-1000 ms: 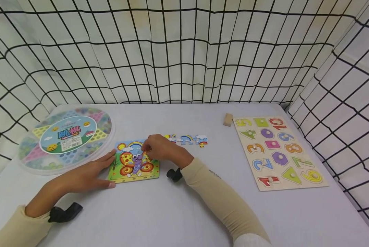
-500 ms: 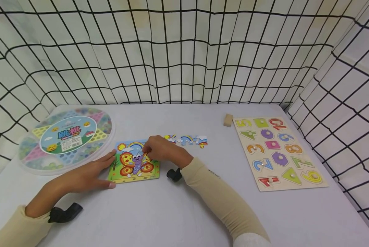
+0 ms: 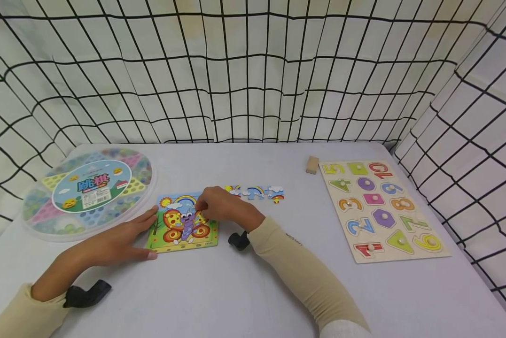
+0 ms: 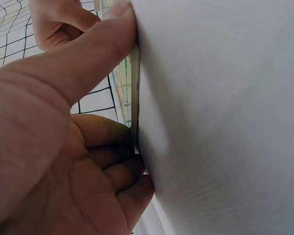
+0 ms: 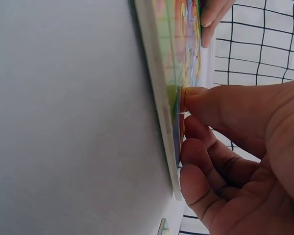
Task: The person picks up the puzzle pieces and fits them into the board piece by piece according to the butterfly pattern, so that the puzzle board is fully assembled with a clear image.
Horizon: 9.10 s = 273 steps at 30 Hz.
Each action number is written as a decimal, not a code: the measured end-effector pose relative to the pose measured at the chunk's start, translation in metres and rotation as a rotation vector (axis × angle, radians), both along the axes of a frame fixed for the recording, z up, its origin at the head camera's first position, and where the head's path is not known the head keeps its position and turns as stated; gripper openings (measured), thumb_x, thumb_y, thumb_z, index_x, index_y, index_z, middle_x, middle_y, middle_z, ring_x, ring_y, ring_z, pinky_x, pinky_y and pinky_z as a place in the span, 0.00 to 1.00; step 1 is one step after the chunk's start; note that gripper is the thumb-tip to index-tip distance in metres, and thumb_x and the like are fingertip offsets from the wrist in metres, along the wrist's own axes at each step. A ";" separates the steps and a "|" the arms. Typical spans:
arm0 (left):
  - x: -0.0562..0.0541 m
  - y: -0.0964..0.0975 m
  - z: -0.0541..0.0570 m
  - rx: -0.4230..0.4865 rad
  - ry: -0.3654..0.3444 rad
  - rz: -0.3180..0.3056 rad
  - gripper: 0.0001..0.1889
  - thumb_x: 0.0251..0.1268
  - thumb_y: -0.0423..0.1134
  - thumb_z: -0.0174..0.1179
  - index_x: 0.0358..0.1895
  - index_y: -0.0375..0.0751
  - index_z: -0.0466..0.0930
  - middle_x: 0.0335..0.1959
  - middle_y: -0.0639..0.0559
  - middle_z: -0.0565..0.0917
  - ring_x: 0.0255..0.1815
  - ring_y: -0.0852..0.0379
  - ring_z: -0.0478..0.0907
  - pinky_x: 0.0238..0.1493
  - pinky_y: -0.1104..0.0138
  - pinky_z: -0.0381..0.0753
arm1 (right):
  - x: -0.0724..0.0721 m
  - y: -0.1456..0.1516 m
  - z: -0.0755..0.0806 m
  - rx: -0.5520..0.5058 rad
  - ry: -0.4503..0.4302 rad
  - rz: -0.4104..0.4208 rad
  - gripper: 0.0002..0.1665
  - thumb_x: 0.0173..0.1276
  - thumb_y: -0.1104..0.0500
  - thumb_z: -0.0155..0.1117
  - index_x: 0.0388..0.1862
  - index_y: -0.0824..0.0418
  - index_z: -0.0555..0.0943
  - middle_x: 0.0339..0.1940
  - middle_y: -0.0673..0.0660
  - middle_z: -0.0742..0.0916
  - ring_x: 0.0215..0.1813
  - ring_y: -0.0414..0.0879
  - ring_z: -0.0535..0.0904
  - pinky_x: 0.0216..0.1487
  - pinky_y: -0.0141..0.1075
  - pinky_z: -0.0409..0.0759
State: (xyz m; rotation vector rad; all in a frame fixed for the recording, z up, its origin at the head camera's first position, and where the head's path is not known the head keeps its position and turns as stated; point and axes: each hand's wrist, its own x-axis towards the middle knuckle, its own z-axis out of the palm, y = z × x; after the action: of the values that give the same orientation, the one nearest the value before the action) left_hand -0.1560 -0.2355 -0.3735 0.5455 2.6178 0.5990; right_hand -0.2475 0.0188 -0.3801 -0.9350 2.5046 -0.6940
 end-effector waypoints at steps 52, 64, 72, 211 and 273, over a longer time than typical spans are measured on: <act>0.001 0.000 0.000 -0.005 -0.003 0.003 0.55 0.55 0.61 0.67 0.75 0.28 0.50 0.78 0.38 0.43 0.76 0.35 0.41 0.69 0.41 0.52 | -0.035 0.062 -0.005 -0.028 0.055 -0.265 0.29 0.64 0.63 0.68 0.64 0.58 0.77 0.55 0.56 0.81 0.57 0.48 0.72 0.57 0.39 0.74; 0.001 0.003 0.002 -0.018 0.001 0.009 0.54 0.55 0.60 0.67 0.75 0.28 0.51 0.78 0.37 0.43 0.76 0.34 0.43 0.68 0.41 0.54 | -0.031 0.055 -0.004 0.044 0.200 -0.208 0.28 0.59 0.64 0.73 0.60 0.61 0.80 0.50 0.57 0.81 0.54 0.49 0.73 0.54 0.37 0.75; 0.000 0.001 0.000 -0.010 0.012 -0.004 0.55 0.54 0.60 0.68 0.74 0.26 0.51 0.78 0.36 0.44 0.76 0.34 0.43 0.68 0.41 0.54 | -0.028 0.057 0.002 -0.027 0.201 -0.238 0.21 0.64 0.69 0.65 0.56 0.62 0.82 0.49 0.57 0.78 0.50 0.48 0.74 0.50 0.37 0.76; -0.002 -0.002 -0.001 0.016 0.017 -0.032 0.55 0.56 0.61 0.67 0.74 0.25 0.51 0.78 0.35 0.44 0.75 0.33 0.44 0.68 0.41 0.55 | -0.015 -0.076 0.001 0.011 0.077 -0.047 0.17 0.68 0.59 0.65 0.54 0.60 0.84 0.50 0.51 0.83 0.48 0.39 0.76 0.46 0.24 0.73; -0.001 -0.001 -0.001 -0.003 0.036 -0.024 0.54 0.55 0.61 0.67 0.74 0.27 0.52 0.78 0.36 0.45 0.76 0.35 0.43 0.68 0.41 0.54 | -0.043 0.111 0.009 -0.065 0.023 -0.285 0.20 0.67 0.63 0.63 0.58 0.64 0.80 0.52 0.57 0.84 0.57 0.51 0.75 0.58 0.43 0.74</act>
State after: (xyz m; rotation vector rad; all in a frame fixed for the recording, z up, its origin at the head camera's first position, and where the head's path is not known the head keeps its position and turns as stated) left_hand -0.1570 -0.2365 -0.3750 0.5913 2.6413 0.5823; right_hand -0.2910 0.1297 -0.3709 -0.6136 2.6788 -0.8593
